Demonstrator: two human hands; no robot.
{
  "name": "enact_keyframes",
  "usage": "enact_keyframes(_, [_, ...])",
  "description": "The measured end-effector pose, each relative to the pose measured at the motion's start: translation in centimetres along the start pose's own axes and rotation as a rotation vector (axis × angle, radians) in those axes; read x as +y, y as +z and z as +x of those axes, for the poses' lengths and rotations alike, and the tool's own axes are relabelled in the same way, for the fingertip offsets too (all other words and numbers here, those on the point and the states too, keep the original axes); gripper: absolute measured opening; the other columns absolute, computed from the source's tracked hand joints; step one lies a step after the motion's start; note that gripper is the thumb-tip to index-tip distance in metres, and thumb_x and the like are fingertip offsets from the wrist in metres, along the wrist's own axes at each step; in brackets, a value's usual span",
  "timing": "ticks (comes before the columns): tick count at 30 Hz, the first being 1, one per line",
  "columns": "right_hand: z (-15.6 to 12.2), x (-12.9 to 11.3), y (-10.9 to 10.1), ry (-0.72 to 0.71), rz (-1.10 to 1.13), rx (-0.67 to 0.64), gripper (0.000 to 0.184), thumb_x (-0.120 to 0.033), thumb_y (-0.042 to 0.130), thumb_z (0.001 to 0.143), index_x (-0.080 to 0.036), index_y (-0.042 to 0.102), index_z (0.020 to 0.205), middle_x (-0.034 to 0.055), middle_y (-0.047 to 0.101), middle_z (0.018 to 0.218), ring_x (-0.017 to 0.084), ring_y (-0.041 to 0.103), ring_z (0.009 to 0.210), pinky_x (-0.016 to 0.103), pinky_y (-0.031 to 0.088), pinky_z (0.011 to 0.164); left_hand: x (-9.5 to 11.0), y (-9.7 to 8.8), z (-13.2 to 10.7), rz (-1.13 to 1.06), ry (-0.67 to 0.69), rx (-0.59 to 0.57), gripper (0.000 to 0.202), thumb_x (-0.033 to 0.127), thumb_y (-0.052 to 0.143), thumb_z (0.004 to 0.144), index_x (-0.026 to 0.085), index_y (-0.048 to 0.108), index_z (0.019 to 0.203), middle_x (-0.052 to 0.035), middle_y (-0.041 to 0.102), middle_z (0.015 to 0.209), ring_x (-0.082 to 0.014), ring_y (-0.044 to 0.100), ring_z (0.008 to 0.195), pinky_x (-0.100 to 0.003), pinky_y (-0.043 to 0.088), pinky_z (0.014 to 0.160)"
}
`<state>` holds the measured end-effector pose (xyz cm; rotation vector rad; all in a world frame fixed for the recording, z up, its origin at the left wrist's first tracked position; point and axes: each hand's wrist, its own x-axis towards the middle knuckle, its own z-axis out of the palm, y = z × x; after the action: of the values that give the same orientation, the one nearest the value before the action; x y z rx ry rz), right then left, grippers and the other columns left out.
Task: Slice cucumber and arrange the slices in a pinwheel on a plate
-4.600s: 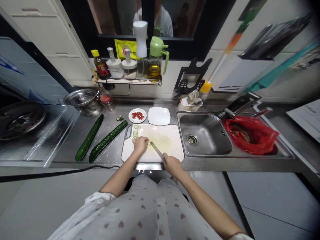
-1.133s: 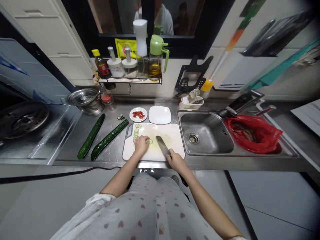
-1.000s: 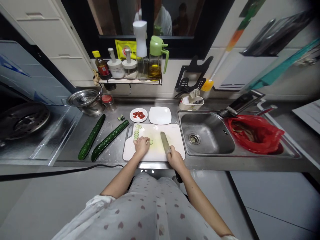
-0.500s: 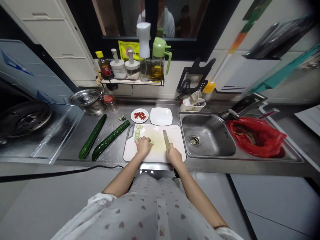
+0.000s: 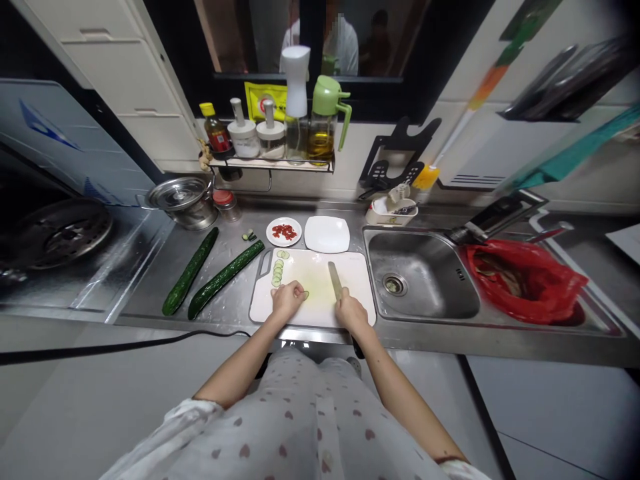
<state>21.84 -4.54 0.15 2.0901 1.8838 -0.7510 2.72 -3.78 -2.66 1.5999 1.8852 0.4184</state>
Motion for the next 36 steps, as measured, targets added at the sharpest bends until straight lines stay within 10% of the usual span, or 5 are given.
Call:
enact_keyframes(13, [0.1, 0.0, -0.1, 0.007, 0.035, -0.01, 0.031, -0.022, 0.032, 0.091, -0.017, 0.04, 0.121, 0.0137, 0.065, 0.1, 0.024, 0.062, 0.094, 0.032, 0.041, 0.074, -6.0, -3.6, 1.5, -0.023, -0.219, 0.198, 0.013, 0.035, 0.061, 0.079, 0.024, 0.063, 0.086, 0.0003, 0.071, 0.085, -0.0184, 0.062, 0.085, -0.037, 0.032, 0.088])
enact_keyframes(26, [0.3, 0.1, 0.1, 0.002, 0.024, -0.012, 0.033, -0.021, 0.031, 0.09, -0.016, 0.04, 0.12, 0.0145, 0.065, 0.1, 0.025, 0.062, 0.092, 0.032, 0.041, 0.071, -6.0, -3.8, 2.5, 0.125, -0.147, 0.242, 0.02, 0.038, 0.057, 0.081, 0.026, 0.068, 0.092, -0.0048, 0.067, 0.101, -0.0261, 0.056, 0.1, -0.041, 0.035, 0.088])
enact_keyframes(36, [0.2, 0.1, 0.3, 0.001, 0.008, 0.005, 0.031, -0.021, 0.033, 0.09, -0.018, 0.041, 0.12, 0.012, 0.065, 0.098, 0.022, 0.062, 0.09, 0.03, 0.038, 0.071, -2.4, -4.5, 8.7, 0.267, -0.128, 0.245, 0.035, 0.04, 0.051, 0.085, 0.027, 0.064, 0.114, -0.0105, 0.063, 0.113, -0.0307, 0.05, 0.11, -0.045, 0.032, 0.092])
